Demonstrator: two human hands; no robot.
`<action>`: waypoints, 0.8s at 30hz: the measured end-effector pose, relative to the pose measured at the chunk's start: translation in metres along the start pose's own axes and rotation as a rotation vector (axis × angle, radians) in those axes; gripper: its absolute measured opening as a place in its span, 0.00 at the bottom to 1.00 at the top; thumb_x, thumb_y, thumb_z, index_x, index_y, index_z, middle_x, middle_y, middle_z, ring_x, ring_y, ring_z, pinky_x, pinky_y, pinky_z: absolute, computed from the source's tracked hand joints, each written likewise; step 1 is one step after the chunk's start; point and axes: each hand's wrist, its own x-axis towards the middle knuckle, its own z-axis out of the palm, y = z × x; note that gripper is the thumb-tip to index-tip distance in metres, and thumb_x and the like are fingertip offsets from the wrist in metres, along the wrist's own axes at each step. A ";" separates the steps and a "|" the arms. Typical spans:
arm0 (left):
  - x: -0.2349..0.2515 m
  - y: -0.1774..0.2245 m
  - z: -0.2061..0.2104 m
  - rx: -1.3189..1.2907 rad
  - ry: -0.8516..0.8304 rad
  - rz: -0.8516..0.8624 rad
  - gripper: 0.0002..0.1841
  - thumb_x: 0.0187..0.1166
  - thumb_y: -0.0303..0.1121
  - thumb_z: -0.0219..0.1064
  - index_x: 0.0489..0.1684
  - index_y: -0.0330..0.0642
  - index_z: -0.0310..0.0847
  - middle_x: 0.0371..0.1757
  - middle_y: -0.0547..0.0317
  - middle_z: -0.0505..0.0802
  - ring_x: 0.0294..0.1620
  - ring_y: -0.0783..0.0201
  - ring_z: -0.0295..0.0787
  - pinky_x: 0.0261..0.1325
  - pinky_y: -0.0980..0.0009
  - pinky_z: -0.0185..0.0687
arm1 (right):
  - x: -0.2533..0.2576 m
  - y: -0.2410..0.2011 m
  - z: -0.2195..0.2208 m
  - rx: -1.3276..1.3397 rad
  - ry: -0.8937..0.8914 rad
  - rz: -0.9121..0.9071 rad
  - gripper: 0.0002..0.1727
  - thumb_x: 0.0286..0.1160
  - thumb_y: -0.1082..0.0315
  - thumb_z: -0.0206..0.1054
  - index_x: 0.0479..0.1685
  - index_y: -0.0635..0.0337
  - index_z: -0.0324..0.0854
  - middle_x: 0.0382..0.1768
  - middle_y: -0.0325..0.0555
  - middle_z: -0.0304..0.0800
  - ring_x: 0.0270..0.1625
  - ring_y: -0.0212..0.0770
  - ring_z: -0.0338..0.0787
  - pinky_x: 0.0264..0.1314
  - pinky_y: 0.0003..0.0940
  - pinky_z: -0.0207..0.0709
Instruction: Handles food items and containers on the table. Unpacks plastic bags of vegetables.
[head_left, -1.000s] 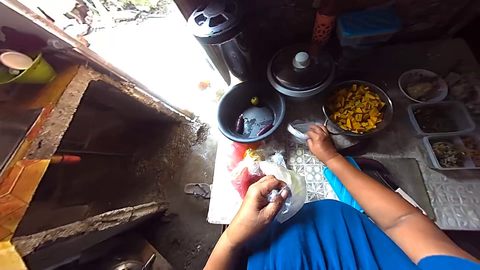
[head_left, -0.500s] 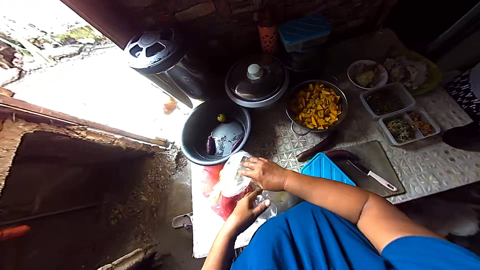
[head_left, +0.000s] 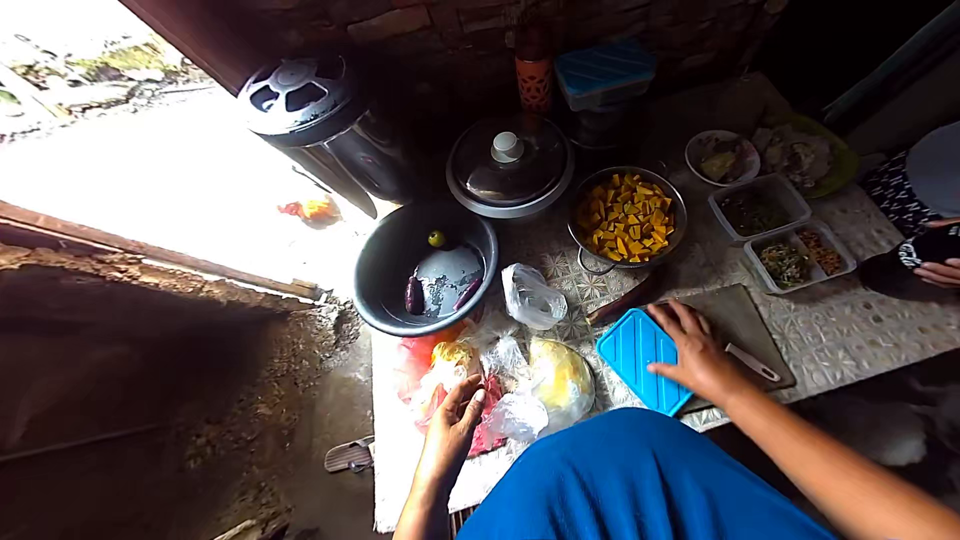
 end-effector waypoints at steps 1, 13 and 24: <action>0.001 0.000 0.001 0.002 0.003 0.004 0.20 0.86 0.32 0.59 0.72 0.33 0.76 0.59 0.49 0.91 0.48 0.67 0.92 0.52 0.70 0.88 | -0.013 0.000 0.012 -0.030 0.002 -0.012 0.59 0.49 0.49 0.90 0.92 0.39 0.64 0.92 0.67 0.51 0.91 0.78 0.52 0.83 0.81 0.51; 0.017 0.019 0.013 0.289 0.046 0.233 0.23 0.81 0.34 0.64 0.72 0.34 0.79 0.65 0.43 0.90 0.56 0.60 0.92 0.59 0.62 0.87 | -0.031 -0.005 0.060 -0.077 -0.074 0.002 0.65 0.40 0.42 0.90 0.93 0.29 0.59 0.96 0.61 0.38 0.95 0.73 0.40 0.82 0.84 0.44; 0.027 0.110 0.059 0.679 -0.055 0.626 0.21 0.80 0.38 0.69 0.65 0.34 0.85 0.67 0.37 0.88 0.67 0.41 0.87 0.70 0.44 0.81 | -0.024 0.008 0.009 0.711 0.125 -0.019 0.59 0.40 0.49 0.87 0.85 0.59 0.69 0.92 0.62 0.54 0.91 0.57 0.61 0.87 0.52 0.64</action>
